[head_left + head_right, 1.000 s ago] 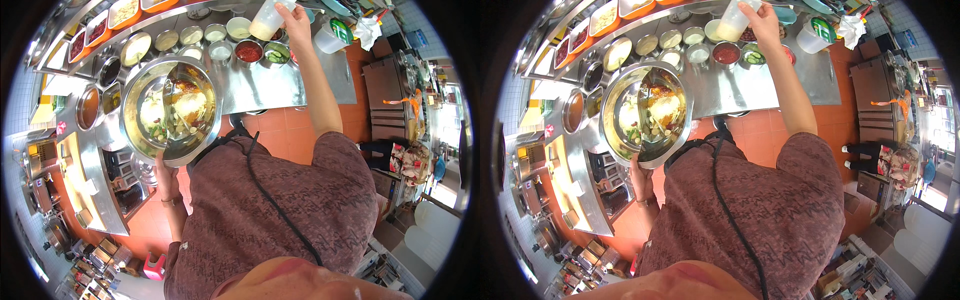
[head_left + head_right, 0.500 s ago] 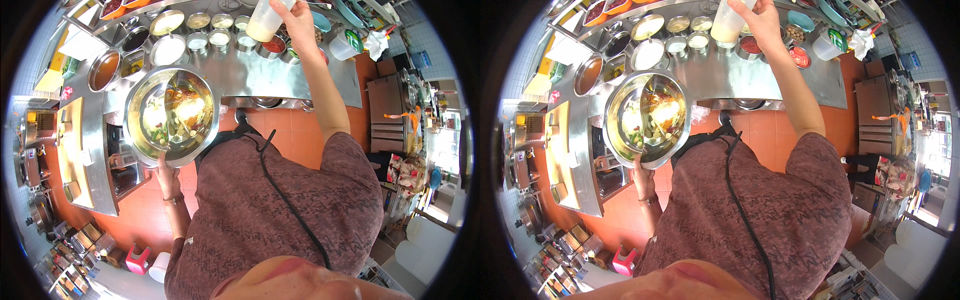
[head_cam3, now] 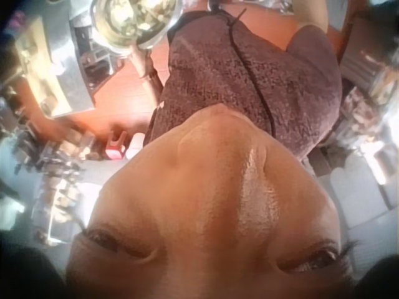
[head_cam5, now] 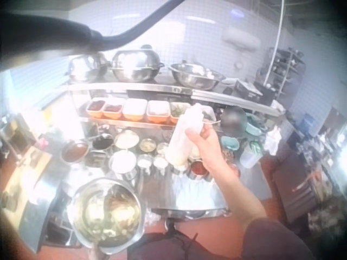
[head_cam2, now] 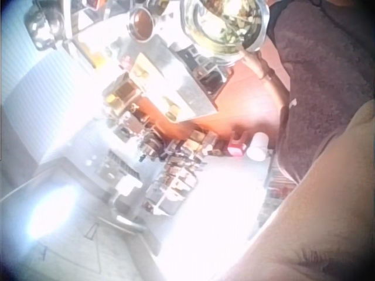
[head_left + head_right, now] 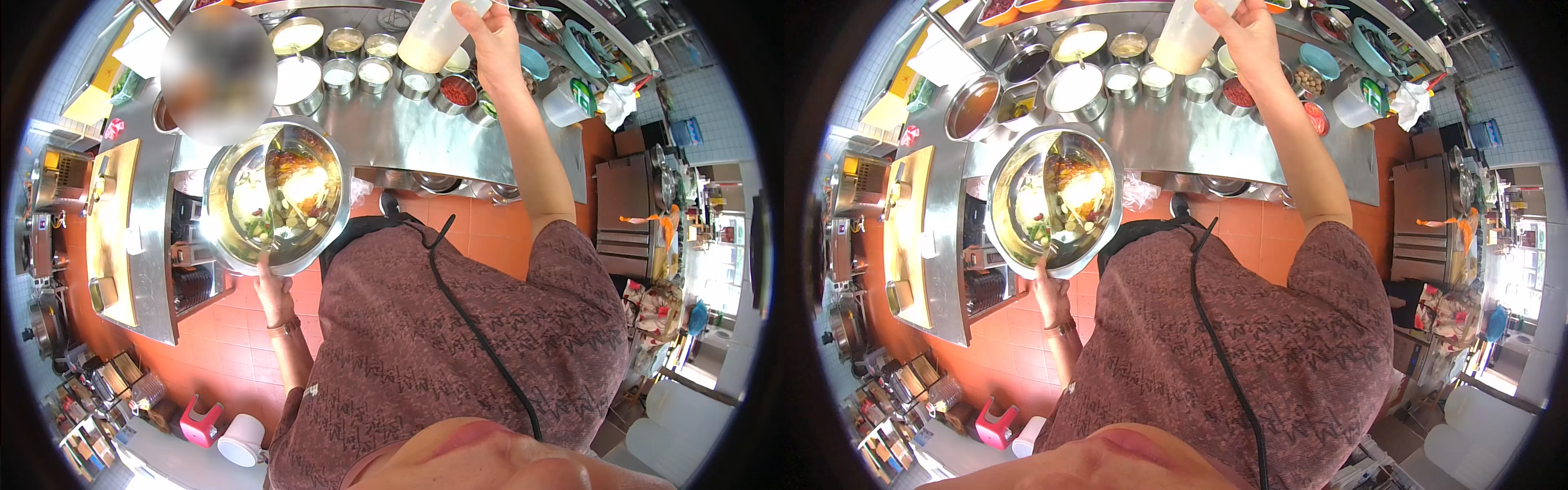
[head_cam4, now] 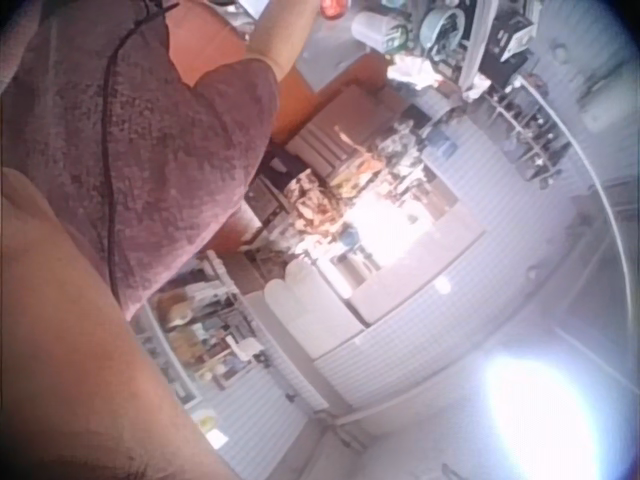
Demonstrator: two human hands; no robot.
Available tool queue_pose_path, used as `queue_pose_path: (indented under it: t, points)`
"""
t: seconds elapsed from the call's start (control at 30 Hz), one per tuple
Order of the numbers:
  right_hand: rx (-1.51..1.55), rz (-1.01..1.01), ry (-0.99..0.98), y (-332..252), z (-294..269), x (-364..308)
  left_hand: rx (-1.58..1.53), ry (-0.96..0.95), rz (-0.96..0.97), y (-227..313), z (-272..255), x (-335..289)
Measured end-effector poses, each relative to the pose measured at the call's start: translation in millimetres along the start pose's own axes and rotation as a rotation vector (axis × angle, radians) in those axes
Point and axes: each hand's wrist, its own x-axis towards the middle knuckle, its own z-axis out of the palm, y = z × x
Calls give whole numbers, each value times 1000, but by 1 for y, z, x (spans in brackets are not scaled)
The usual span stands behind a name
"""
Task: The person assembles a salad in a divided metal bowl by adding sliced vegetables, sauces, and seasonings from multiple containers. They use a ladle and spoon to transfer ingredients and then add a white creamy dressing from a squeeze bottle.
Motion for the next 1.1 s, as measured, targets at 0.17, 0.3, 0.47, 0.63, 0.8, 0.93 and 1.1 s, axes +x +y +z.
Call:
queue_pose_path:
  t: [0.17,0.3,0.47,0.63,0.8,0.93,1.1]
  points:
    - [7,-11,-17,2,0,8,-9,-10,-4,-3,11,3]
    - [-10,7,-28,8,-8,17,-18,-15,-14,-5,21,6]
    - [-23,18,-43,14,-18,27,-25,-2,-6,-2,36,7]
    - [-53,24,25,23,-29,29,-9,9,-2,3,52,6]
    - [141,-69,101,23,-40,35,3,32,14,8,65,7]
    - [-750,293,-250,162,-85,-70,288,-71,456,-9,53,13]
    - [-148,609,-68,170,-100,-83,-33,-14,25,4,52,3]
